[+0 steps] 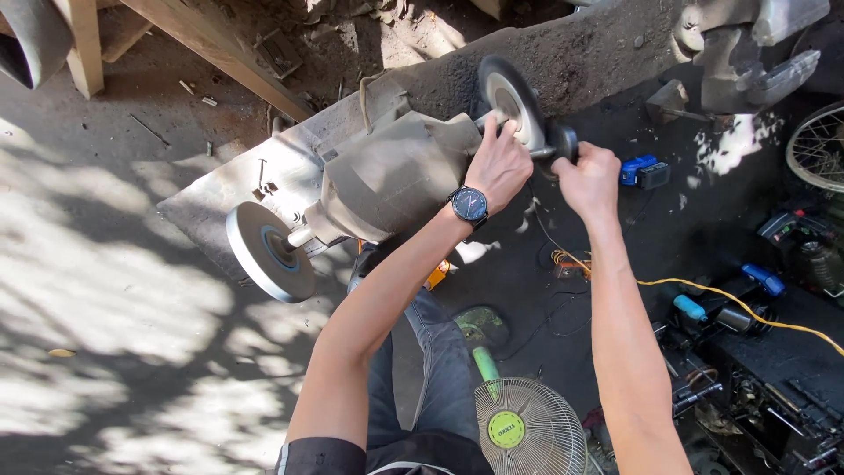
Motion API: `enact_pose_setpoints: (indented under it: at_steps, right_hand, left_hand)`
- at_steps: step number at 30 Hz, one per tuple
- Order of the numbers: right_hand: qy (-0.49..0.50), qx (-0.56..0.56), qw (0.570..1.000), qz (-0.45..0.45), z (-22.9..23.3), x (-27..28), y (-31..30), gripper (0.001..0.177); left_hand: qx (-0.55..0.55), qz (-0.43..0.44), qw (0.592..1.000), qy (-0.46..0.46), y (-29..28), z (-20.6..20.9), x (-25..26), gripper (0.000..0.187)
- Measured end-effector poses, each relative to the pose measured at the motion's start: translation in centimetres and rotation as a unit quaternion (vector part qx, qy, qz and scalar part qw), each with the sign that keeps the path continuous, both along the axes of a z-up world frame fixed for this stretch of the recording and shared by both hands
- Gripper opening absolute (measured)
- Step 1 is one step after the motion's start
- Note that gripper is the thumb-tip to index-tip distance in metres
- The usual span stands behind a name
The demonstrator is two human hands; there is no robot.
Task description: The person walks to a bench grinder and uses it to grind a metal part held in both hands. They rotate the part to grind different surfaces and edges, then inspect it before continuing to grind. The person repeats this process with another metal part.
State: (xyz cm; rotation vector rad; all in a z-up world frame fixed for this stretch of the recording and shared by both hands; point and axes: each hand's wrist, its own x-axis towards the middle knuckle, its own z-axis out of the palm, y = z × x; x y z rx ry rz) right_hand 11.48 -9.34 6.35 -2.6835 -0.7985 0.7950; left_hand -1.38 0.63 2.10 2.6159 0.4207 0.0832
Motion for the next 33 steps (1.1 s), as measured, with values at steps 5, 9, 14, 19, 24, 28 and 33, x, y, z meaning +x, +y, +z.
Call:
enact_pose_setpoints:
  at_steps: [5, 9, 14, 19, 24, 28, 33]
  right_hand:
    - [0.079, 0.127, 0.985, -0.087, -1.7, -1.7, -2.0, 0.01]
    - [0.047, 0.027, 0.999, -0.002, -2.4, -0.4, -1.8, 0.008]
    - [0.109, 0.073, 0.988, -0.079, 1.0, -2.0, 0.5, 0.013]
    - [0.138, 0.188, 0.964, -0.128, -1.5, -2.9, -1.9, 0.014]
    - [0.042, -0.143, 0.988, 0.039, -2.8, 0.2, -0.4, 0.01]
    - [0.153, -0.217, 0.964, -0.027, -2.0, -0.3, 2.7, 0.015]
    - [0.287, -0.014, 0.94, -0.185, -1.9, -0.9, -3.0, 0.017]
  left_hand:
    - [-0.045, 0.027, 0.999, 0.002, 0.3, -1.7, 1.1, 0.012]
    - [0.002, 0.002, 1.0, -0.009, -0.8, -1.2, 0.2, 0.01]
    - [-0.034, 0.024, 0.998, -0.045, 0.4, -1.7, 0.8, 0.02]
    - [-0.06, 0.041, 0.997, 0.0, -0.4, -2.4, 1.1, 0.024]
    - [0.021, -0.014, 0.998, 0.049, -3.1, -2.8, 0.8, 0.019]
    - [0.044, -0.073, 0.991, 0.099, -5.1, -2.8, 0.4, 0.022]
    - [0.094, -0.074, 0.992, 0.044, -6.5, -3.0, 0.0, 0.017]
